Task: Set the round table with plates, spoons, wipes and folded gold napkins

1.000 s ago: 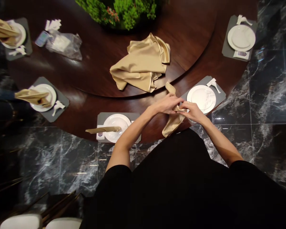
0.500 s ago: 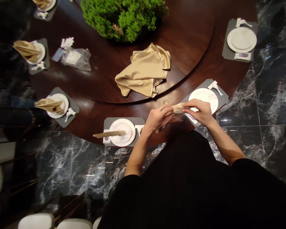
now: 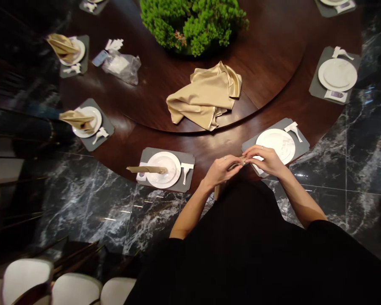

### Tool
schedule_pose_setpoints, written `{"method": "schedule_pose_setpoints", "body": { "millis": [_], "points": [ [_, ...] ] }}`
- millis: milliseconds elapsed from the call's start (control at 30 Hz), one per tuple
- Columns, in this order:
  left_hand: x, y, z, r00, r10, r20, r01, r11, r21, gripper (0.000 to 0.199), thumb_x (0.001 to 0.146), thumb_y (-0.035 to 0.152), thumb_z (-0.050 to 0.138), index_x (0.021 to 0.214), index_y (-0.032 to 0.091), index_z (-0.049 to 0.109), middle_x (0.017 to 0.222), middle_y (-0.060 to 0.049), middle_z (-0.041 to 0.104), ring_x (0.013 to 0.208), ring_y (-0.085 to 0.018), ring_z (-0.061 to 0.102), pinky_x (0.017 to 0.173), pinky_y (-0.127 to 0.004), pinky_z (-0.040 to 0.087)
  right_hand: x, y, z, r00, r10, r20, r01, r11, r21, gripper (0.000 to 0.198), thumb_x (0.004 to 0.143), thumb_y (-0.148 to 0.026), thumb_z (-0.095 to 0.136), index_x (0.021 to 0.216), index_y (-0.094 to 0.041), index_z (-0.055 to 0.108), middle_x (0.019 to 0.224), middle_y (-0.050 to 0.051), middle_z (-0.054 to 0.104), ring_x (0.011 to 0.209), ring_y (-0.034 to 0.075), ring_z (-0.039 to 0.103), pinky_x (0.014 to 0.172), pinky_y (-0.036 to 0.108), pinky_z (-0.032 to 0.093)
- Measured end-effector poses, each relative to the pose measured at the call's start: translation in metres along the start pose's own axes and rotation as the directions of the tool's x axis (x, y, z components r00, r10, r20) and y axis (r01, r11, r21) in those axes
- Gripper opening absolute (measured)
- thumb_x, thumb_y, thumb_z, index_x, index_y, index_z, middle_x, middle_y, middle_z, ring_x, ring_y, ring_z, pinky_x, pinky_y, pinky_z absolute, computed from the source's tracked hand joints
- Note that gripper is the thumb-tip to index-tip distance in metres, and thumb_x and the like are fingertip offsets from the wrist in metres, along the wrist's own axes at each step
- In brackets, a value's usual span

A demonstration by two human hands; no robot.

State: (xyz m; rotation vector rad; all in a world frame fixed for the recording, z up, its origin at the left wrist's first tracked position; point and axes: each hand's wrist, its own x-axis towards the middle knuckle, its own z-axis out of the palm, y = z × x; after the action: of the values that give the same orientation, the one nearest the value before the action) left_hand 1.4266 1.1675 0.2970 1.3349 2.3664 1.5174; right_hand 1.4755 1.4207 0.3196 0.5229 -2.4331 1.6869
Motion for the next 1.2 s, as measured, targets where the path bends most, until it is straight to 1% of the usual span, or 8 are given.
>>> {"method": "schedule_pose_setpoints", "body": {
  "millis": [300, 500, 667, 867, 967, 1033, 1133, 1200],
  "points": [
    [-0.016, -0.006, 0.011, 0.995, -0.088, -0.051, 0.092, 0.992, 0.082, 0.016, 0.112, 0.033, 0.072, 0.113, 0.02, 0.08, 0.1, -0.007, 0.085, 0.086, -0.017, 0.081, 0.083, -0.029, 0.065, 0.004, 0.006, 0.007, 0.991, 0.129, -0.044, -0.126, 0.989, 0.074, 0.023, 0.102, -0.046, 0.086, 0.094, -0.025, 0.086, 0.096, 0.006, 0.085, 0.089, 0.023, 0.081, 0.083, 0.038, 0.067],
    [-0.032, -0.022, 0.002, 0.99, -0.071, 0.121, 0.046, 0.98, 0.194, 0.022, 0.117, 0.037, 0.064, 0.11, 0.02, 0.077, 0.099, -0.006, 0.083, 0.087, -0.019, 0.079, 0.087, -0.032, 0.06, 0.01, 0.002, -0.001, 0.996, 0.081, 0.028, -0.081, 0.997, 0.005, 0.012, 0.106, -0.037, 0.081, 0.101, -0.029, 0.09, 0.101, 0.003, 0.087, 0.094, 0.022, 0.084, 0.087, 0.037, 0.069],
    [-0.076, -0.056, -0.019, 0.956, -0.158, 0.249, 0.084, 0.956, 0.281, 0.033, 0.117, 0.041, 0.064, 0.092, 0.021, 0.072, 0.086, -0.004, 0.077, 0.082, -0.02, 0.073, 0.086, -0.035, 0.053, 0.011, -0.008, -0.033, 0.999, -0.022, -0.034, 0.016, 0.986, -0.168, 0.014, 0.109, -0.031, 0.077, 0.111, -0.033, 0.09, 0.107, 0.0, 0.088, 0.099, 0.023, 0.085, 0.091, 0.041, 0.072],
    [-0.15, -0.081, -0.039, 0.896, -0.408, 0.176, 0.362, 0.9, 0.243, 0.035, 0.114, 0.043, 0.066, 0.085, 0.022, 0.07, 0.081, -0.004, 0.071, 0.078, -0.02, 0.064, 0.083, -0.034, 0.049, 0.021, -0.03, -0.094, 0.966, -0.14, -0.218, 0.033, 0.902, -0.431, 0.023, 0.107, -0.038, 0.081, 0.124, -0.052, 0.086, 0.104, -0.006, 0.087, 0.094, 0.028, 0.086, 0.085, 0.049, 0.074],
    [-0.183, -0.075, -0.026, 0.822, -0.569, 0.042, 0.557, 0.816, 0.152, 0.036, 0.11, 0.046, 0.069, 0.084, 0.022, 0.071, 0.08, -0.003, 0.07, 0.079, -0.02, 0.063, 0.083, -0.033, 0.049, 0.06, -0.03, -0.106, 0.959, -0.194, -0.206, 0.055, 0.843, -0.535, 0.02, 0.107, -0.039, 0.081, 0.122, -0.051, 0.086, 0.105, -0.007, 0.087, 0.092, 0.026, 0.086, 0.08, 0.045, 0.07],
    [-0.204, -0.069, -0.004, 0.73, -0.682, -0.048, 0.684, 0.729, 0.033, 0.041, 0.107, 0.052, 0.07, 0.08, 0.022, 0.069, 0.078, -0.002, 0.067, 0.076, -0.019, 0.06, 0.077, -0.031, 0.047, 0.107, -0.015, -0.095, 0.971, -0.212, -0.109, 0.113, 0.812, -0.573, 0.012, 0.108, -0.039, 0.081, 0.118, -0.04, 0.087, 0.106, -0.003, 0.088, 0.092, 0.023, 0.084, 0.081, 0.04, 0.067],
    [-0.231, -0.065, 0.041, 0.542, -0.827, -0.148, 0.807, 0.562, -0.183, 0.054, 0.101, 0.066, 0.069, 0.072, 0.021, 0.062, 0.07, 0.0, 0.058, 0.068, -0.017, 0.052, 0.067, -0.029, 0.041, 0.191, 0.039, -0.042, 0.982, -0.118, 0.149, 0.181, 0.823, -0.538, 0.017, 0.108, -0.034, 0.075, 0.11, -0.02, 0.086, 0.099, 0.003, 0.085, 0.088, 0.02, 0.079, 0.085, 0.034, 0.063],
    [-0.248, -0.066, 0.072, 0.403, -0.893, -0.201, 0.838, 0.448, -0.311, 0.062, 0.099, 0.076, 0.063, 0.07, 0.022, 0.059, 0.066, 0.001, 0.053, 0.066, -0.016, 0.049, 0.064, -0.029, 0.039, 0.234, 0.095, 0.011, 0.949, 0.046, 0.312, 0.126, 0.852, -0.508, 0.017, 0.104, -0.024, 0.072, 0.103, -0.012, 0.084, 0.095, 0.007, 0.083, 0.088, 0.02, 0.074, 0.091, 0.035, 0.061]
  ]
}}
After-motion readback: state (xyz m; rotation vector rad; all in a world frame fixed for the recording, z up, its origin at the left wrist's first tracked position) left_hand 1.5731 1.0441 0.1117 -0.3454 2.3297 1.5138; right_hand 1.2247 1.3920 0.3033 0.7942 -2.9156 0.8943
